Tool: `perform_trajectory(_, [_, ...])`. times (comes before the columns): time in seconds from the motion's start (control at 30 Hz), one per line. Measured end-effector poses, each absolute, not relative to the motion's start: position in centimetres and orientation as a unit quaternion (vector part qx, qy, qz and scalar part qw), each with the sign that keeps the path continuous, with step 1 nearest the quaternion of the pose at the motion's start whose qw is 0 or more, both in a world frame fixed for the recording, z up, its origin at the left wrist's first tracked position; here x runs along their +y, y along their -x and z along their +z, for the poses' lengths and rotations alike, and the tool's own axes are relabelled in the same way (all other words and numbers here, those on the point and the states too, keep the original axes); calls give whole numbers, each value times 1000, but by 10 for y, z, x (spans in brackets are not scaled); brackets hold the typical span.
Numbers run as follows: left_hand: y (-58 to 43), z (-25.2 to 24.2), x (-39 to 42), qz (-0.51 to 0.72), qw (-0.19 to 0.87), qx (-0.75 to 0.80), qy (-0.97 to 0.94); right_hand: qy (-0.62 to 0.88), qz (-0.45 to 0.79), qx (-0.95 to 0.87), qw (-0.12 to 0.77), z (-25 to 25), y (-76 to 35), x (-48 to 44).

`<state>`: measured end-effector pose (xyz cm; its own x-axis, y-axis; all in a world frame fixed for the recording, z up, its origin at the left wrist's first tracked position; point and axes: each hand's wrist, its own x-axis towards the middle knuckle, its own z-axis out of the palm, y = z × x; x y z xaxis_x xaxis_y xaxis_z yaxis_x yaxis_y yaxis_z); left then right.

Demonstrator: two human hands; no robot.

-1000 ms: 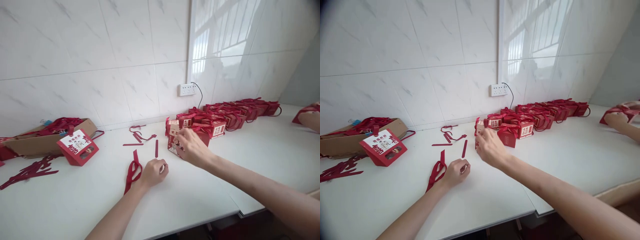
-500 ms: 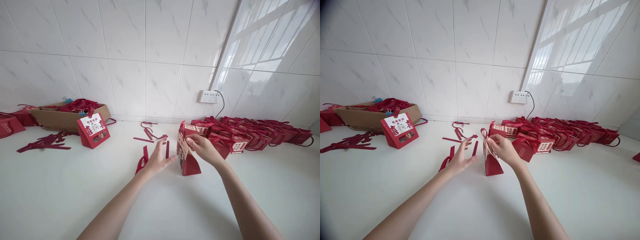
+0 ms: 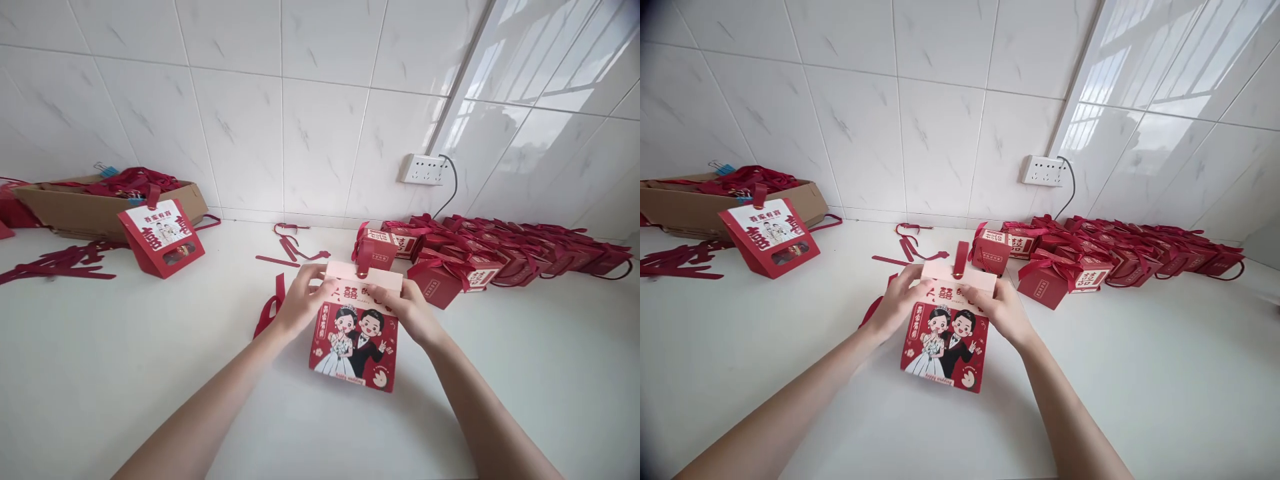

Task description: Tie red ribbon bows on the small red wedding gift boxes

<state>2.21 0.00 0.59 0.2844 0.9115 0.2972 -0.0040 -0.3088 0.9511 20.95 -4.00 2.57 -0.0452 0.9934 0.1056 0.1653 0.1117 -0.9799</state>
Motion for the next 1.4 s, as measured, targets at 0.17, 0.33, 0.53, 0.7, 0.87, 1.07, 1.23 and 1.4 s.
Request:
perform_trajectory(0.17, [-18,26,-8,406,575,285,-651,442,496,-595,452,25,-202,-44])
perform_trajectory(0.33, [-13,40,-13,380,539,316,-682,417,495,-615,451,23,-201,-45])
perform_trajectory(0.53, [-14,47,-21,370,460,387,-709,401,510,-620,441,27,-200,-47])
perform_trajectory(0.7, [-16,47,-21,403,396,420,-710,420,468,-613,478,27,-197,-48])
perform_trajectory(0.87, [-19,46,-23,423,351,400,-733,438,407,-597,535,29,-196,-49])
perform_trajectory(1.07, [-23,43,-31,430,349,391,-735,448,400,-592,538,34,-192,-52])
perform_trajectory(1.23, [-22,41,-32,436,343,382,-739,452,415,-595,519,35,-192,-53])
perform_trajectory(1.4, [-21,40,-32,431,359,364,-743,449,399,-628,494,36,-196,-53])
